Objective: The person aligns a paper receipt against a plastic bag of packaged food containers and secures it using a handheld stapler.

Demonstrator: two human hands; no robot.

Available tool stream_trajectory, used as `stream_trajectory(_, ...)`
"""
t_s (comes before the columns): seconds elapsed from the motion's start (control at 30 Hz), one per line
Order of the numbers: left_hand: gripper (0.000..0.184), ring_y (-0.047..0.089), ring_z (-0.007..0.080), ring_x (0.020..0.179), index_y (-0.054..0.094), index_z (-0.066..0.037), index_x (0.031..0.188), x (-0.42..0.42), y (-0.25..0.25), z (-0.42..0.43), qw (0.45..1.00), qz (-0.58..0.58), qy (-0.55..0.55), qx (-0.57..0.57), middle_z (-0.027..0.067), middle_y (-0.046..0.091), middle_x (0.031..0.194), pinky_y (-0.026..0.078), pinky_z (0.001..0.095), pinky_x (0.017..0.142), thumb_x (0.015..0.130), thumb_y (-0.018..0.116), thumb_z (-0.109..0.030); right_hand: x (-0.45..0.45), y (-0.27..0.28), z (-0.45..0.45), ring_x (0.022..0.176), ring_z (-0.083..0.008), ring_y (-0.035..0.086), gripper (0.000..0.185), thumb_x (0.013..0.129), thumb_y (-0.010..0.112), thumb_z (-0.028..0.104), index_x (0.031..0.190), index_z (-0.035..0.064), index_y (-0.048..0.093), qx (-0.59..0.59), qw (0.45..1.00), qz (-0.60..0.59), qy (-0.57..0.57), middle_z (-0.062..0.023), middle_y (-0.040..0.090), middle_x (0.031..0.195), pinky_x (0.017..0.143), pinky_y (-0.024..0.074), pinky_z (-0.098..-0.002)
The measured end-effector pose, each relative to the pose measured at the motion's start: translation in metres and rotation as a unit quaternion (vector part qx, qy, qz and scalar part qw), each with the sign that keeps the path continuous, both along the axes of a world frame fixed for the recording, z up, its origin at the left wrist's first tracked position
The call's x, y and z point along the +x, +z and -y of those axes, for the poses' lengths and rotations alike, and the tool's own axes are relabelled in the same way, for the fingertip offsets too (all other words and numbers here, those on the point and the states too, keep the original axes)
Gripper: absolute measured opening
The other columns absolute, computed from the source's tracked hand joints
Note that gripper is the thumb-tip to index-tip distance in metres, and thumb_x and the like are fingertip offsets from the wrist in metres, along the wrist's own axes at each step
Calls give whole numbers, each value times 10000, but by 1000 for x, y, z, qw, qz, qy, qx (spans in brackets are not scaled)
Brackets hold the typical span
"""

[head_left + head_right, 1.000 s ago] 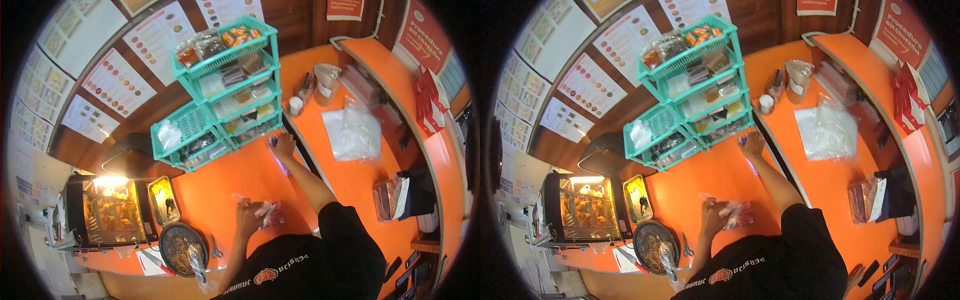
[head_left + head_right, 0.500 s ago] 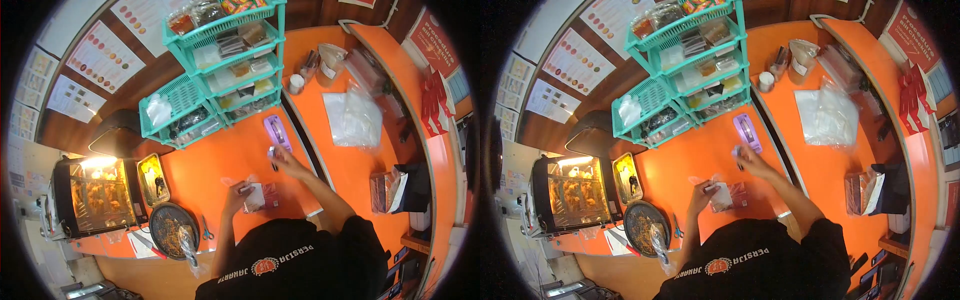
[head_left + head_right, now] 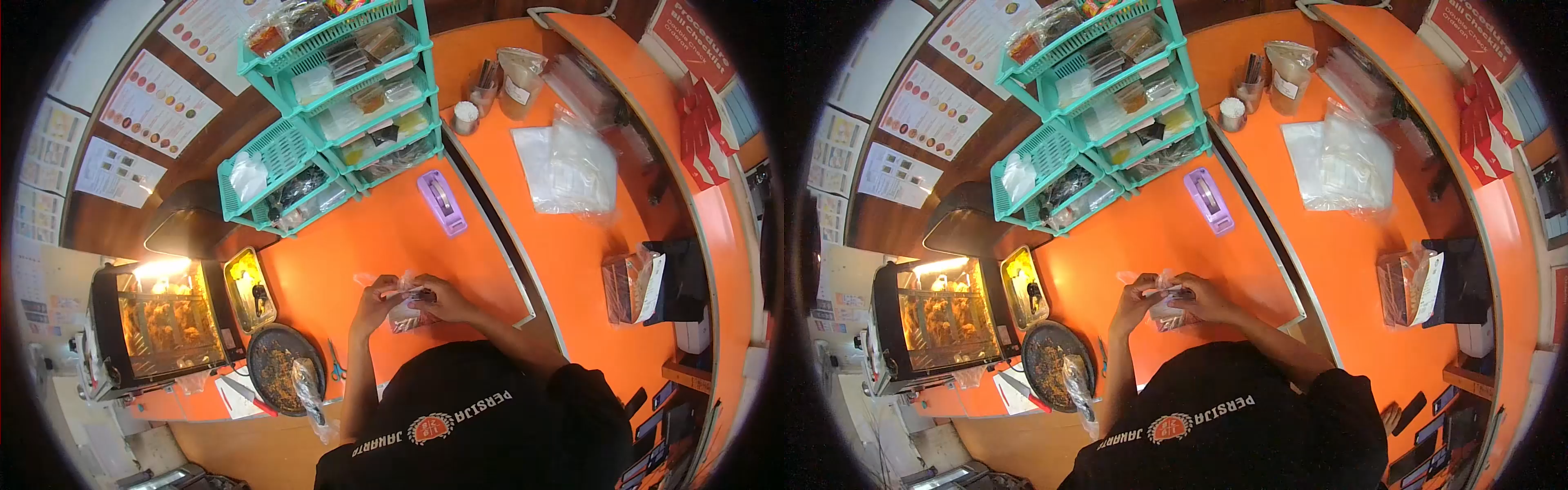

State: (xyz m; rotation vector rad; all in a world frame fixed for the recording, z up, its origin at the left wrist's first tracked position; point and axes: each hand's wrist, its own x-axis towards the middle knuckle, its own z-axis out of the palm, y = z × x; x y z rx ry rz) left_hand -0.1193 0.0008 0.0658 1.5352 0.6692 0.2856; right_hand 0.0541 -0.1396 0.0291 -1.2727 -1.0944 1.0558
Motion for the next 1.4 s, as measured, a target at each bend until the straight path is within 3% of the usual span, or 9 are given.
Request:
stream_trajectory(0.3, 235, 625, 145, 1053, 744, -6, 1175, -10, -5, 5, 997, 21, -23, -64, 29, 656, 1139, 500, 307, 935, 960, 731, -102, -7, 0, 0, 971, -264, 747, 367, 902, 785, 272, 1131, -8, 719, -32, 990, 135, 30, -180, 762, 1017, 851, 571, -389)
stream_trajectory(0.47, 331, 645, 119, 1038, 698, -19, 1290, -21, 1, 4, 970, -5, 6, -244, 24, 710, 1136, 505, 302, 942, 1056, 636, -244, -3, 12, -2, 986, -319, 747, 382, 899, 774, 305, 1149, 18, 739, -98, 988, 102, 67, -199, 761, 1044, 880, 558, -422)
stream_trajectory(0.53, 321, 654, 117, 1032, 704, -18, 1254, -19, 13, 7, 976, -25, 6, -216, 20, 709, 1146, 521, 310, 937, 1070, 612, -263, -5, 4, 0, 986, -311, 740, 369, 903, 773, 249, 1174, 4, 720, -2, 988, 149, 50, -195, 755, 1050, 871, 561, -418)
stream_trajectory(0.8, 323, 629, 158, 1122, 733, 50, 1179, -19, -14, 17, 994, 45, 18, -99, 101, 663, 1303, 503, 329, 974, 1047, 647, -232, -2, 8, -4, 1044, -309, 722, 414, 886, 800, 221, 1217, -2, 691, -27, 991, 122, 45, -193, 732, 1142, 956, 541, -399)
stream_trajectory(0.9, 305, 672, 131, 995, 752, 22, 1130, -16, -17, 19, 995, 33, 71, -63, 30, 709, 1141, 559, 308, 910, 1061, 628, -249, 4, 21, 0, 1060, -281, 709, 426, 883, 811, 206, 1236, 7, 677, -48, 991, 117, 44, -159, 710, 1169, 952, 542, -383)
stream_trajectory(0.97, 282, 685, 136, 942, 747, 29, 1135, -14, -11, 21, 979, -23, 132, -151, 42, 725, 1041, 572, 318, 889, 1041, 660, -223, 12, 20, 1, 1062, -261, 702, 439, 877, 822, 207, 1240, 11, 672, -53, 994, 83, 40, -136, 698, 1174, 939, 545, -373)
stream_trajectory(1.03, 269, 687, 134, 914, 754, 24, 1123, -10, -12, 25, 978, -16, 142, -150, 61, 735, 1009, 586, 321, 858, 1032, 674, -216, 28, 11, -4, 1014, -249, 688, 449, 852, 852, 201, 1177, -39, 654, -34, 994, 82, 61, -111, 684, 1052, 885, 546, -375)
stream_trajectory(1.2, 236, 694, 131, 878, 755, 10, 1131, 0, -4, 31, 981, 35, 124, -143, 81, 746, 982, 615, 340, 815, 1009, 702, -186, 44, 29, -10, 994, -244, 695, 515, 789, 902, 232, 1176, -19, 672, -134, 982, 36, 128, -138, 700, 1065, 868, 541, -366)
stream_trajectory(1.4, 269, 697, 128, 843, 743, 7, 1181, -3, -9, 28, 987, 16, 138, -81, 79, 754, 1003, 577, 274, 721, 1005, 708, -194, 23, 22, -11, 1005, -325, 717, 539, 800, 876, 363, 1162, 5, 700, -53, 963, 262, 44, -171, 727, 1104, 868, 552, -409)
